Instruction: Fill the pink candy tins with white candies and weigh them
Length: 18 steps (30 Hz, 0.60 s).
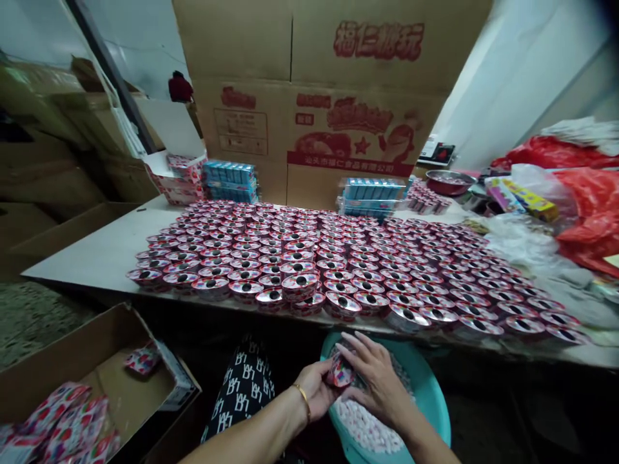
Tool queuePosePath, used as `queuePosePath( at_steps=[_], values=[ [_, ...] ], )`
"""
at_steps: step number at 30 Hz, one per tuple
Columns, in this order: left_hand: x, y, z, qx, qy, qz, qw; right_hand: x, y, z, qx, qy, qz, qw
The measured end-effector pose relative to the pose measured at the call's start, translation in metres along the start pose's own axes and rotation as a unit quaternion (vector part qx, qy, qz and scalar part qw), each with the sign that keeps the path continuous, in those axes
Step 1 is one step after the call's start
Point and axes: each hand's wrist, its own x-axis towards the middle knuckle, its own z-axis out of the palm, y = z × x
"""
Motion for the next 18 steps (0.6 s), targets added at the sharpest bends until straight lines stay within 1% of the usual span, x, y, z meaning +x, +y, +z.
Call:
queuePosePath(
  at_steps=[1, 2, 3, 4, 5, 6, 7, 9, 11, 13, 15, 17, 18],
  values=[
    [-0.009, 0.007, 0.001, 0.016, -0.011, 0.011, 1.000, 0.004, -0.005, -0.008, 0.010, -0.041, -0.028, 0.999],
    [-0.018, 0.014, 0.001, 0.029, -0.028, 0.019, 0.999, 0.009, -0.010, -0.017, 0.021, -0.068, -0.048, 0.996],
    [-0.028, 0.023, 0.001, 0.041, -0.050, 0.020, 0.998, 0.015, -0.015, -0.027, 0.031, -0.080, -0.060, 0.994],
    [-0.039, 0.033, 0.001, 0.055, -0.072, 0.015, 0.996, 0.022, -0.018, -0.038, 0.033, -0.076, -0.064, 0.994],
    [-0.049, 0.043, -0.001, 0.069, -0.090, 0.009, 0.994, 0.031, -0.020, -0.050, 0.028, -0.055, -0.063, 0.996],
    [-0.058, 0.053, -0.004, 0.082, -0.097, 0.007, 0.992, 0.043, -0.021, -0.062, 0.016, -0.022, -0.056, 0.998],
    [-0.065, 0.063, -0.008, 0.096, -0.089, 0.013, 0.991, 0.057, -0.020, -0.075, 0.000, 0.021, -0.043, 0.999],
    [-0.077, 0.081, -0.021, 0.118, -0.045, 0.057, 0.990, 0.092, -0.016, -0.099, -0.038, 0.103, -0.009, 0.994],
    [-0.085, 0.093, -0.037, 0.132, 0.004, 0.102, 0.986, 0.137, -0.010, -0.116, -0.068, 0.158, 0.022, 0.985],
    [-0.094, 0.101, -0.052, 0.144, 0.032, 0.121, 0.982, 0.187, -0.009, -0.124, -0.086, 0.188, 0.038, 0.978],
    [-0.106, 0.108, -0.065, 0.152, 0.047, 0.134, 0.978, 0.239, -0.013, -0.123, -0.098, 0.202, 0.031, 0.974],
    [-0.119, 0.116, -0.076, 0.148, 0.062, 0.151, 0.975, 0.288, -0.021, -0.115, -0.110, 0.188, 0.014, 0.976],
    [-0.126, 0.119, -0.081, 0.142, 0.071, 0.162, 0.974, 0.310, -0.025, -0.109, -0.121, 0.164, 0.014, 0.979]
  ],
)
